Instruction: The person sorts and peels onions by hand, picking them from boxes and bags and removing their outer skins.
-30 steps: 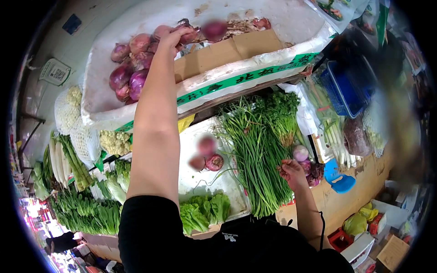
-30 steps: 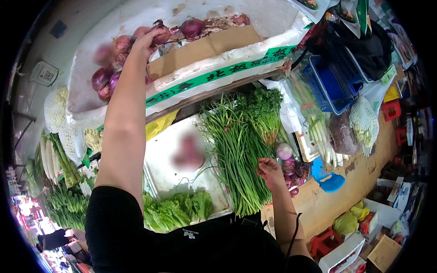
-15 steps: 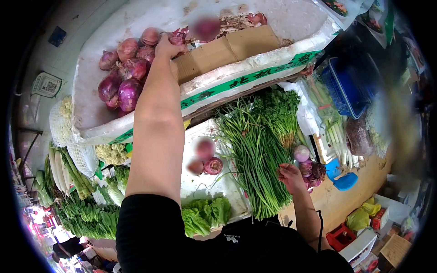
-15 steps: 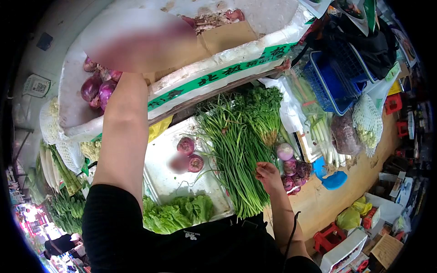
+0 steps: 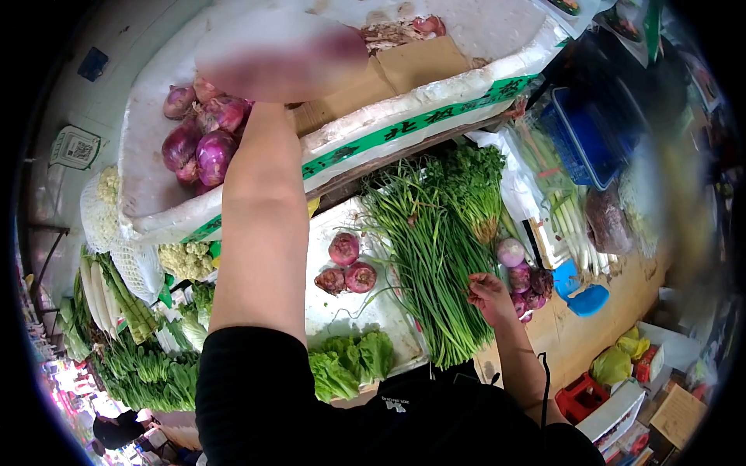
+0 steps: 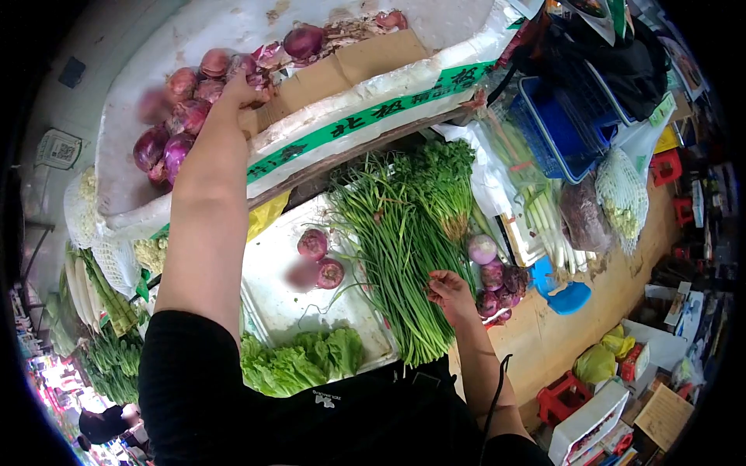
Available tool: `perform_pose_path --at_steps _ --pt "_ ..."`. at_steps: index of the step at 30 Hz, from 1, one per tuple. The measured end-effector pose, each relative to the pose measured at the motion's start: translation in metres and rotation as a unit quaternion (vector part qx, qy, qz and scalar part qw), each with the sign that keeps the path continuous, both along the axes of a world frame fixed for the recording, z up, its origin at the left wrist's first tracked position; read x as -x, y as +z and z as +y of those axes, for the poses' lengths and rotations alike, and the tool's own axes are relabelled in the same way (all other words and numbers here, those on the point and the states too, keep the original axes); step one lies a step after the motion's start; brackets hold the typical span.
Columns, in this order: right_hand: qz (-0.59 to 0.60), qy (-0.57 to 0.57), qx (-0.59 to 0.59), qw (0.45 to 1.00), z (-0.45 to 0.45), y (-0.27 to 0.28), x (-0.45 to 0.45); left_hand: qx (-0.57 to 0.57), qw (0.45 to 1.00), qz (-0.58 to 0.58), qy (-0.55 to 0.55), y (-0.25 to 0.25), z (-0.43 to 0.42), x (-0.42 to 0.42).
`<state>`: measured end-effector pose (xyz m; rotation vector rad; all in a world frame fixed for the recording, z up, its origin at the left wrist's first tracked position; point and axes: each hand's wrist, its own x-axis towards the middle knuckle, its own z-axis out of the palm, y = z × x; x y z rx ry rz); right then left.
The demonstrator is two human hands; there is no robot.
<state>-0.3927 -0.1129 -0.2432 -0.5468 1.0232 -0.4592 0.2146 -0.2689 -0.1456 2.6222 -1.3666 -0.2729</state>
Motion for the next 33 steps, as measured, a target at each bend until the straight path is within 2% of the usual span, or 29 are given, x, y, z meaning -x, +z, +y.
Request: perform_pose_path --at_steps 2,3,4,5,7,8,10,11,16,18,19,22,25,29,32,33 --pt "-0.007 0.003 0.002 1.0 0.004 -0.001 0.005 -0.007 1.0 -0.016 0.013 0.01 0.009 0.005" --pt "-0.005 -0.001 0.0 1.0 0.005 -0.001 0.007 0.023 1.0 0.004 -0.003 0.0 0.007 -0.005" --pt "-0.004 -0.002 -0.003 1.0 0.007 -0.001 0.009 -0.008 1.0 0.003 0.015 0.012 0.009 0.009" --pt "-0.002 -0.003 -0.005 1.0 0.009 0.0 0.01 -0.011 0.999 0.034 -0.012 0.027 0.012 0.025" --pt "0.008 -0.005 -0.002 1.0 0.012 0.005 0.01 0.08 0.987 -0.106 -0.086 0.004 0.01 0.016" --pt "0.013 -0.004 -0.002 1.0 0.013 0.007 0.01 0.019 0.994 -0.077 -0.071 0.007 0.011 0.012" --pt "0.003 -0.005 0.005 1.0 0.014 0.006 0.011 -0.099 0.994 -0.015 -0.04 0.047 0.015 0.052" --pt "-0.003 -0.006 0.006 1.0 0.015 0.004 0.014 -0.091 0.993 -0.062 -0.041 0.049 0.018 0.057" --pt "-0.004 0.006 -0.004 1.0 0.012 0.005 0.015 -0.115 0.992 -0.058 -0.004 0.074 0.03 0.091" --pt "0.002 0.009 0.003 1.0 0.01 0.009 0.013 -0.153 0.986 -0.06 -0.004 0.069 0.027 0.088" --pt "0.005 0.008 0.006 1.0 0.009 0.011 0.012 -0.17 0.984 -0.04 -0.042 0.059 0.021 0.076" --pt "0.004 0.002 0.002 1.0 0.008 0.016 0.01 -0.152 0.986 -0.002 -0.062 0.054 0.021 0.062" --pt "-0.008 0.015 0.007 1.0 0.007 0.003 0.015 -0.132 0.988 -0.043 -0.069 0.055 0.023 0.067" --pt "0.023 0.018 0.009 1.0 0.007 0.007 0.01 0.053 0.996 -0.074 -0.024 0.071 0.029 0.06" --pt "0.016 0.025 0.015 0.999 0.002 0.011 0.005 0.063 0.989 -0.109 0.081 0.138 0.061 0.062" --pt "0.015 0.025 0.01 1.0 0.0 0.011 0.002 0.084 0.982 -0.142 0.096 0.141 0.071 0.043"
